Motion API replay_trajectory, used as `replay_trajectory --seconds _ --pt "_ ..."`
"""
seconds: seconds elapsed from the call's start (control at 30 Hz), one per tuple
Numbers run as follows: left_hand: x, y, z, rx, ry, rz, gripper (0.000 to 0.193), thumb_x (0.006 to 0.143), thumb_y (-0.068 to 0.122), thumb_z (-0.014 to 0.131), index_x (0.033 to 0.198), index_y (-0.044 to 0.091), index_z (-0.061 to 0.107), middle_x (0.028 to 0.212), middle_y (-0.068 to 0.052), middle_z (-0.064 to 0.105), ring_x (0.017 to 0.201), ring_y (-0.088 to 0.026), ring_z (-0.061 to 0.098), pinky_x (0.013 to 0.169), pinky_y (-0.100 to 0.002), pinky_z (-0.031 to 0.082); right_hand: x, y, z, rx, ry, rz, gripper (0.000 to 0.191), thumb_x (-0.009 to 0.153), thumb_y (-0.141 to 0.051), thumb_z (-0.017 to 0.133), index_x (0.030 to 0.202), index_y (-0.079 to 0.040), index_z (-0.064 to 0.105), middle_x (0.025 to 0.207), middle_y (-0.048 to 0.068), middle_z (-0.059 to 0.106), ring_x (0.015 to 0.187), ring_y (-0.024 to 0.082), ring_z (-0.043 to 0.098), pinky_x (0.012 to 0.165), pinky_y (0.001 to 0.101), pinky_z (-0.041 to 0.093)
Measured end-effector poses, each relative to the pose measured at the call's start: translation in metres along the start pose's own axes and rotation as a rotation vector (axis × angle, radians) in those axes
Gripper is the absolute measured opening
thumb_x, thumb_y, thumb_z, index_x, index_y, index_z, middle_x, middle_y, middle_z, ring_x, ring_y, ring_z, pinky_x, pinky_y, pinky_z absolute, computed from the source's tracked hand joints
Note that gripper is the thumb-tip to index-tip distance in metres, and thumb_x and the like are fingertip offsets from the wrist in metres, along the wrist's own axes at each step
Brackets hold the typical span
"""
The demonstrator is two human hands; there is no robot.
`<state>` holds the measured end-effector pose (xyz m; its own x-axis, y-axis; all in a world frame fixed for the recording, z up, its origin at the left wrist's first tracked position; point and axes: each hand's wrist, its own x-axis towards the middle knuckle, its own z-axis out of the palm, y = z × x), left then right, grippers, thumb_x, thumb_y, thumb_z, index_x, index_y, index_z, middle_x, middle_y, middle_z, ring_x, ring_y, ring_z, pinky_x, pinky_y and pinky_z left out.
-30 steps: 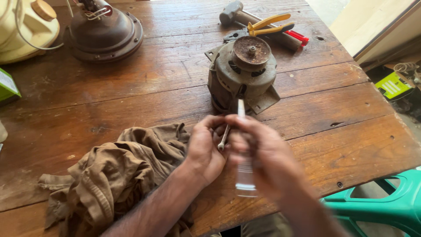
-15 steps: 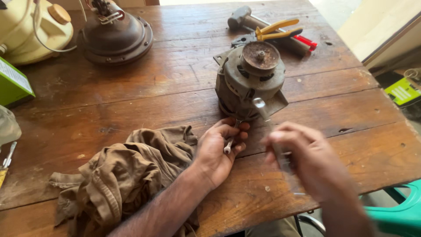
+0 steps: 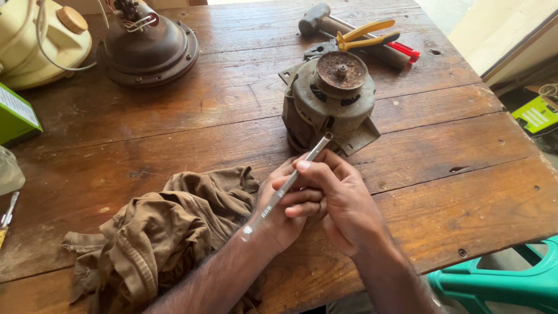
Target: The person uses a combination wrench and a socket wrench to loosen and remove bolts from the side of an electric motor on a wooden workbench, holding the motor steady with the other hand. They briefly handle a small pin-like part, wipe a bolt with a cloth, and continue working on the motor bolts.
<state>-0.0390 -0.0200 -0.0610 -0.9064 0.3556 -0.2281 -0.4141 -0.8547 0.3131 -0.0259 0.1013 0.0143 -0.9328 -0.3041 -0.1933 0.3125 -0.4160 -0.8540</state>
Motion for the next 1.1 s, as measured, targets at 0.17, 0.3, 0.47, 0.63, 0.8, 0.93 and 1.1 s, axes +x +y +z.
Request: replay_trajectory --seconds 0.17,0.3,0.47,0.63,0.8,0.93,1.1 --pt "0.003 -0.005 -0.001 -0.061 0.043 0.007 0.021 0.111 0.018 0.051 0.113 -0.001 0.058 0.091 -0.007 0.064 0.062 -0.005 0.066 0.054 -0.014 0.059 0.013 0.005 0.022 0.192 0.083 -0.052 0.031 0.103 -0.017 0.061 0.113 0.011 0.052 0.093 0.035 0.072 0.062 0.022 0.075 0.046 0.0215 0.061" --pt "-0.003 -0.005 0.001 0.142 0.083 0.052 0.026 0.101 0.024 0.047 0.112 0.001 0.054 0.1 -0.01 0.065 0.077 -0.01 0.073 0.068 -0.022 0.065 0.019 0.015 0.04 0.509 0.168 -0.1 0.039 0.105 -0.02 0.059 0.112 0.017 0.05 0.084 0.029 0.062 0.068 0.029 0.078 0.049 0.0205 0.061" --pt "-0.002 -0.007 -0.001 0.104 -0.089 0.036 0.025 0.108 0.021 0.05 0.118 -0.001 0.056 0.106 -0.012 0.067 0.09 -0.013 0.069 0.078 -0.026 0.062 0.011 0.008 0.029 0.403 0.172 0.044 0.035 0.099 -0.018 0.058 0.113 0.013 0.05 0.088 0.027 0.072 0.063 0.025 0.077 0.042 0.0183 0.057" --pt "0.001 -0.005 0.007 0.271 0.179 0.072 0.029 0.102 0.01 0.048 0.125 0.004 0.064 0.102 -0.007 0.067 0.092 -0.011 0.064 0.081 -0.029 0.056 -0.012 -0.035 -0.008 -0.133 0.122 0.226 0.028 0.098 -0.022 0.069 0.115 -0.001 0.063 0.069 0.005 0.064 0.041 0.008 0.056 0.028 0.0196 0.043" --pt "-0.006 0.002 0.027 0.267 0.215 0.044 0.03 0.098 0.007 0.047 0.122 0.005 0.065 0.098 -0.007 0.071 0.087 -0.014 0.065 0.073 -0.031 0.05 -0.024 -0.067 -0.04 -0.232 -0.077 0.204 0.032 0.096 -0.032 0.061 0.105 -0.005 0.076 0.042 -0.003 0.052 0.027 0.006 0.048 0.019 0.0185 0.035" --pt "-0.008 0.004 0.034 0.228 0.169 0.043 0.027 0.096 0.005 0.048 0.117 0.004 0.065 0.101 -0.006 0.073 0.089 -0.016 0.066 0.073 -0.03 0.049 -0.03 -0.051 -0.041 -0.462 0.085 0.096 0.033 0.099 -0.029 0.057 0.108 -0.001 0.073 0.046 0.004 0.056 0.034 0.01 0.051 0.03 0.0233 0.04" --pt "-0.007 0.001 0.031 0.224 0.21 0.049 0.027 0.095 0.008 0.048 0.117 0.004 0.065 0.101 -0.006 0.072 0.093 -0.016 0.065 0.077 -0.031 0.052 -0.03 -0.034 -0.032 -0.355 0.1 -0.006 0.032 0.101 -0.018 0.061 0.108 0.011 0.074 0.078 0.012 0.077 0.054 0.01 0.063 0.042 0.02 0.045"
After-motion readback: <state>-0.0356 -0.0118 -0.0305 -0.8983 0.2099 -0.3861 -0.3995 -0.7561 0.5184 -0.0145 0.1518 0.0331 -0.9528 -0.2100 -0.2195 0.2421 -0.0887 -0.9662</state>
